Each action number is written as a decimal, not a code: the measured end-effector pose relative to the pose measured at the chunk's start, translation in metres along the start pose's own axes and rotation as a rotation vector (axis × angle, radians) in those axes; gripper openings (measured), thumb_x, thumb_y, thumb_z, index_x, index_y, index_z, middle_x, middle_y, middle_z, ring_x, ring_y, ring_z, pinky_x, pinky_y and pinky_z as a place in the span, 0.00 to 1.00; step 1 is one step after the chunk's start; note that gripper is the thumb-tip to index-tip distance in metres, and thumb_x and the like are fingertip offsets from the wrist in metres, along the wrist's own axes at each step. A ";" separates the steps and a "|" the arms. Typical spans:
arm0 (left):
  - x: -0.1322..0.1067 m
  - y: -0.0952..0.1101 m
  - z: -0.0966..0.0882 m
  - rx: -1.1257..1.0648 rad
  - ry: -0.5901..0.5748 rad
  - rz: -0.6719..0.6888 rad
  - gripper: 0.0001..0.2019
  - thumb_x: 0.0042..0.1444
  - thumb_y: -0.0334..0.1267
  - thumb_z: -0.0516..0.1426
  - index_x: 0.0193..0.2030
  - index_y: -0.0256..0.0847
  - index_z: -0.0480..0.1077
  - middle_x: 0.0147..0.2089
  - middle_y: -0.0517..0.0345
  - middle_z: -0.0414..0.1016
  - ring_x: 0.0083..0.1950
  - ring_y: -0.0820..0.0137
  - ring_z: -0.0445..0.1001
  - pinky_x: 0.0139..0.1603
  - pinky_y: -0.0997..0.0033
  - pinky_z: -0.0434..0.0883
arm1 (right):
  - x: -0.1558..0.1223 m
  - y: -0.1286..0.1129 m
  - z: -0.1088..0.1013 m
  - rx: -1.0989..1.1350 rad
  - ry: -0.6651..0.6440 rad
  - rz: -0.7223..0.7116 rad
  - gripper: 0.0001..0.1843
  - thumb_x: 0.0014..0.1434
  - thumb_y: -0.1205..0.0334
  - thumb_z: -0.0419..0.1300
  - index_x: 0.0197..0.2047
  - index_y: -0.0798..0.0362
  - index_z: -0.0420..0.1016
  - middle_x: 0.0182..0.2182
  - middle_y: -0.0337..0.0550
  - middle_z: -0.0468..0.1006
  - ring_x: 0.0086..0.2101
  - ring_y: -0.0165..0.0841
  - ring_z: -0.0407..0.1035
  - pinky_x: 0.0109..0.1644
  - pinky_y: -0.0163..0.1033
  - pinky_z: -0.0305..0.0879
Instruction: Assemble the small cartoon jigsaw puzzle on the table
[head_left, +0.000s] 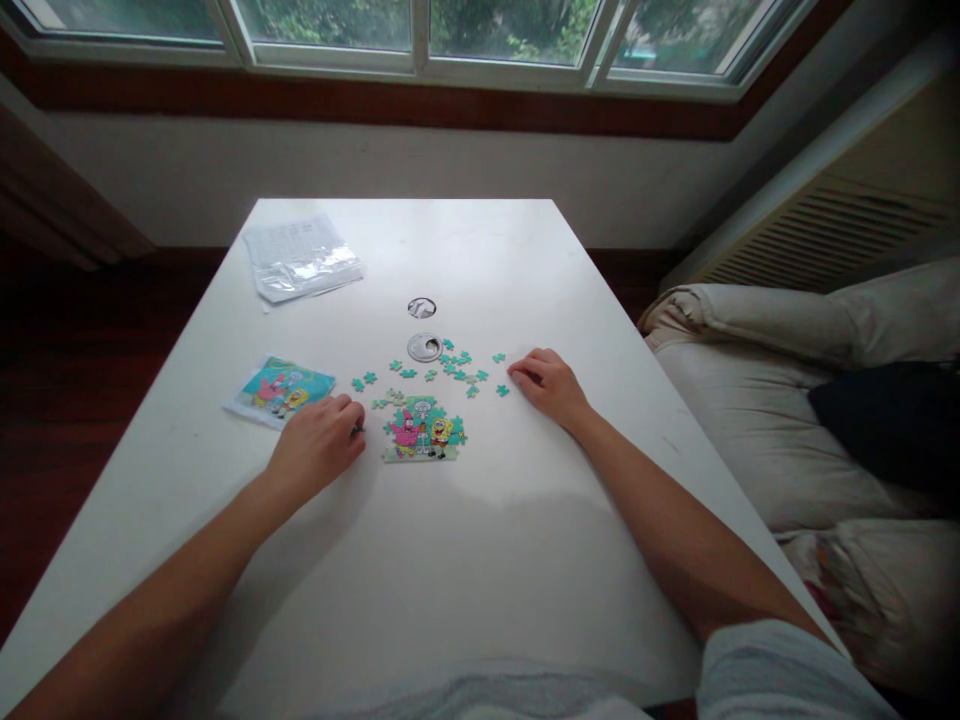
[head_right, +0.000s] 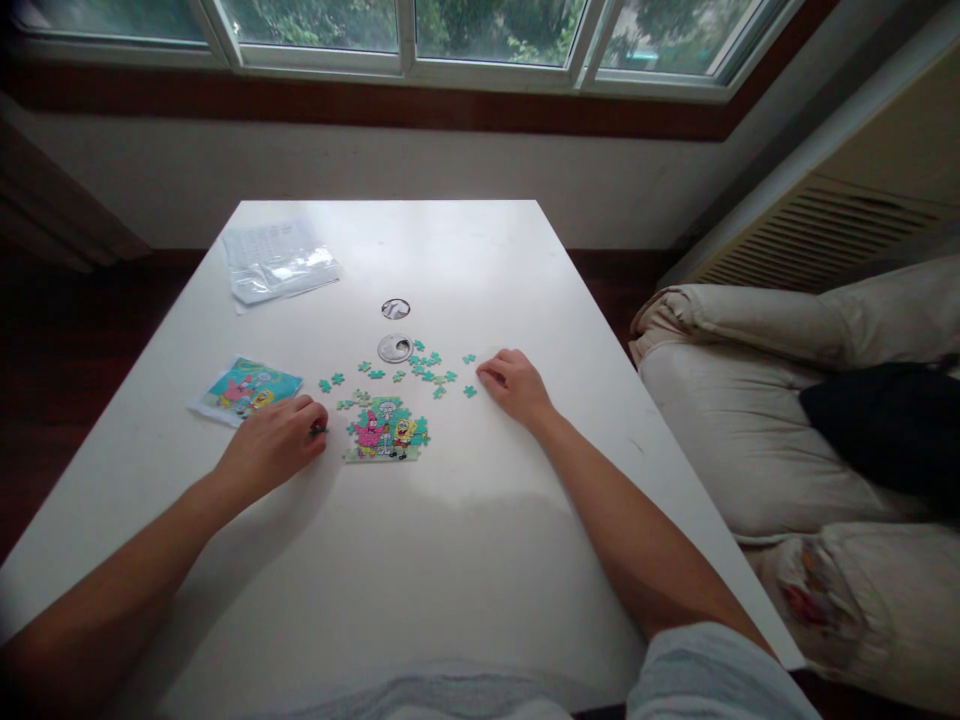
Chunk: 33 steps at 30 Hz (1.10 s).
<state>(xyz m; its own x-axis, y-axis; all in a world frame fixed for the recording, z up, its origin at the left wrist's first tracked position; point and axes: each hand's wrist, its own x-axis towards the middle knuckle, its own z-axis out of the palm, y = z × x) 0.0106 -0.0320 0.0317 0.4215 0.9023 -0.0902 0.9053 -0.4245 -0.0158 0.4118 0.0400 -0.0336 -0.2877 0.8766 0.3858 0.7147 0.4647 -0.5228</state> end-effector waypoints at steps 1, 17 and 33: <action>0.001 -0.001 0.001 -0.032 -0.015 0.006 0.04 0.60 0.35 0.55 0.39 0.42 0.71 0.42 0.51 0.76 0.45 0.58 0.75 0.44 0.62 0.67 | 0.000 0.000 0.000 -0.001 0.001 0.000 0.09 0.68 0.60 0.60 0.40 0.47 0.83 0.34 0.44 0.77 0.41 0.40 0.69 0.47 0.47 0.66; 0.000 0.007 -0.002 -0.341 -0.023 0.003 0.05 0.61 0.33 0.53 0.40 0.45 0.70 0.37 0.59 0.77 0.38 0.66 0.74 0.37 0.69 0.63 | 0.001 -0.002 -0.001 -0.009 -0.003 0.008 0.10 0.68 0.60 0.59 0.40 0.47 0.82 0.35 0.45 0.77 0.40 0.41 0.69 0.46 0.48 0.67; 0.011 0.067 0.022 -1.565 0.119 -0.209 0.16 0.55 0.49 0.69 0.43 0.41 0.75 0.36 0.56 0.81 0.36 0.68 0.79 0.40 0.70 0.76 | -0.016 -0.132 0.014 0.213 -0.075 -0.371 0.08 0.68 0.58 0.61 0.49 0.41 0.79 0.38 0.44 0.81 0.39 0.40 0.72 0.46 0.50 0.70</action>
<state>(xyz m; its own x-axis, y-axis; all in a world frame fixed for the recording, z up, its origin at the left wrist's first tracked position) 0.0744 -0.0522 0.0075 0.2213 0.9649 -0.1416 0.0702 0.1291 0.9891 0.3135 -0.0336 0.0182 -0.5516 0.6486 0.5244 0.4093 0.7584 -0.5073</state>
